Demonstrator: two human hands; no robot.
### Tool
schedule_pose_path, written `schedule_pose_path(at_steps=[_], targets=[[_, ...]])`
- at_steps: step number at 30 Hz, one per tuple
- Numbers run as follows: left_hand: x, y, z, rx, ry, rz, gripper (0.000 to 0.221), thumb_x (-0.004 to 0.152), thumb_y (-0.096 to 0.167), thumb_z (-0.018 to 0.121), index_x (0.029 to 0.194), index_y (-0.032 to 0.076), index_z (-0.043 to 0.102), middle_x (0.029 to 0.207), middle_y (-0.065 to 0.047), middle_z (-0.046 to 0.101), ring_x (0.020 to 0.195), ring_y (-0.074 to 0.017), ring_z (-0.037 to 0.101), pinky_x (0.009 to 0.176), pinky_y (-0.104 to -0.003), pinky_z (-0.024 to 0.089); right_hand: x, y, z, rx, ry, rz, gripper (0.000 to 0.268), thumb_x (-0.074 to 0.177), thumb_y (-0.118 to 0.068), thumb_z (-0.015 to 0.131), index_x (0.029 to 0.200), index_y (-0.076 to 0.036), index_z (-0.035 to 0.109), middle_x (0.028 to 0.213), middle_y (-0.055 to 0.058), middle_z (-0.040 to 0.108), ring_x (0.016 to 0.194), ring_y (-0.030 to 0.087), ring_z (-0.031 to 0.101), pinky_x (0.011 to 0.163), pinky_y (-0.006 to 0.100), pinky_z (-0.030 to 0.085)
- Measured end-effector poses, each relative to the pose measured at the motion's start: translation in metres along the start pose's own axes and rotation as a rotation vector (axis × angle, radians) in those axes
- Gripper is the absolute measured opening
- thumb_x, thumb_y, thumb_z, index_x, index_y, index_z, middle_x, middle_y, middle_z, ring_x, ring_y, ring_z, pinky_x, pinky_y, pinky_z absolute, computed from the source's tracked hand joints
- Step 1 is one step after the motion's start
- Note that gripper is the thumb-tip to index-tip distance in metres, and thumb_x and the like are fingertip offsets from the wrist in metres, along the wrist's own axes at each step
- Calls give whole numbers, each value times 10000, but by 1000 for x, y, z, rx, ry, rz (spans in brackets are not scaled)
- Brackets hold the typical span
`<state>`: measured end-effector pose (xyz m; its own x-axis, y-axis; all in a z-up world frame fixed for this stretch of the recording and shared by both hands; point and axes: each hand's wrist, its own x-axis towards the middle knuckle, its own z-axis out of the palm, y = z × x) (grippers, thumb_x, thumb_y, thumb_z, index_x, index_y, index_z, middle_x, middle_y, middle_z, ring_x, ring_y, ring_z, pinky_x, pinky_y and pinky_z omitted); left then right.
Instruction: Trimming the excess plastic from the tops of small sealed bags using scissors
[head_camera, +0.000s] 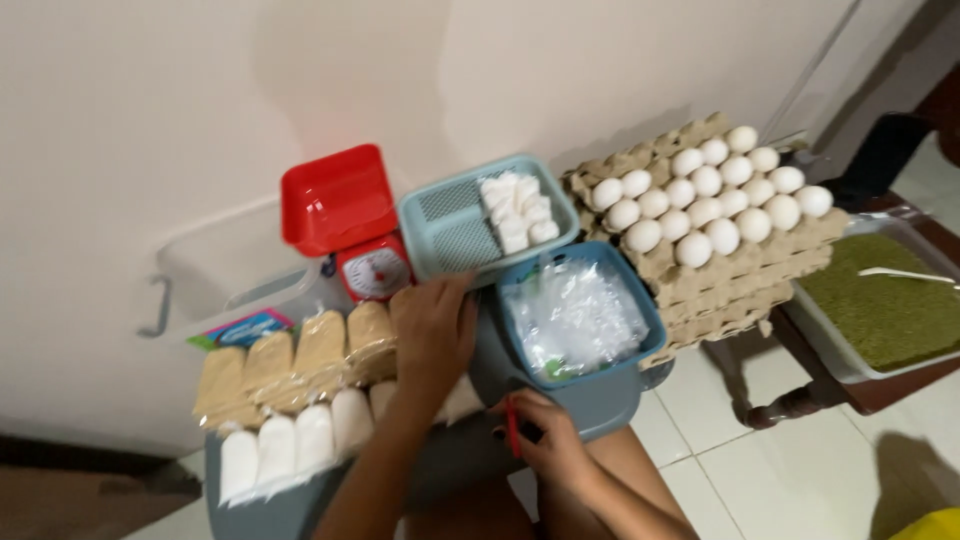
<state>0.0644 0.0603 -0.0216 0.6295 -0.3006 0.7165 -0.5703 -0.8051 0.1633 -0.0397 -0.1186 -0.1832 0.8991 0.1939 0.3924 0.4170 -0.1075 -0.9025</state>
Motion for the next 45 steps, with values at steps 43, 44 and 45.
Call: schedule_pose_path(at_steps=[43,44,45], targets=[[-112,44,-27,-822,-199,-730,261,1072,186,686,1331,156,707,770,9,581,693,-101,529,639,-299,410,-10,-101,-33,41,298,58,299,1020,-248,768,1295,-152,834,1386,48,800,1382,235,684,1221,447,470],[-110,58,-35,-836,-212,-625,279,1076,180,661,1348,131,697,975,-24,671,860,-140,622,781,-308,486,-7,-106,-39,84,271,110,359,995,-241,807,1328,-111,827,1339,46,756,1287,197,696,1156,373,513],[-106,73,-42,-850,-223,-519,298,1080,174,636,1366,105,688,1180,-56,761,1026,-178,714,923,-316,561,-4,-112,-47,126,244,160,426,969,-235,845,1361,-70,820,1293,44,713,1192,160,708,1091,300,557]])
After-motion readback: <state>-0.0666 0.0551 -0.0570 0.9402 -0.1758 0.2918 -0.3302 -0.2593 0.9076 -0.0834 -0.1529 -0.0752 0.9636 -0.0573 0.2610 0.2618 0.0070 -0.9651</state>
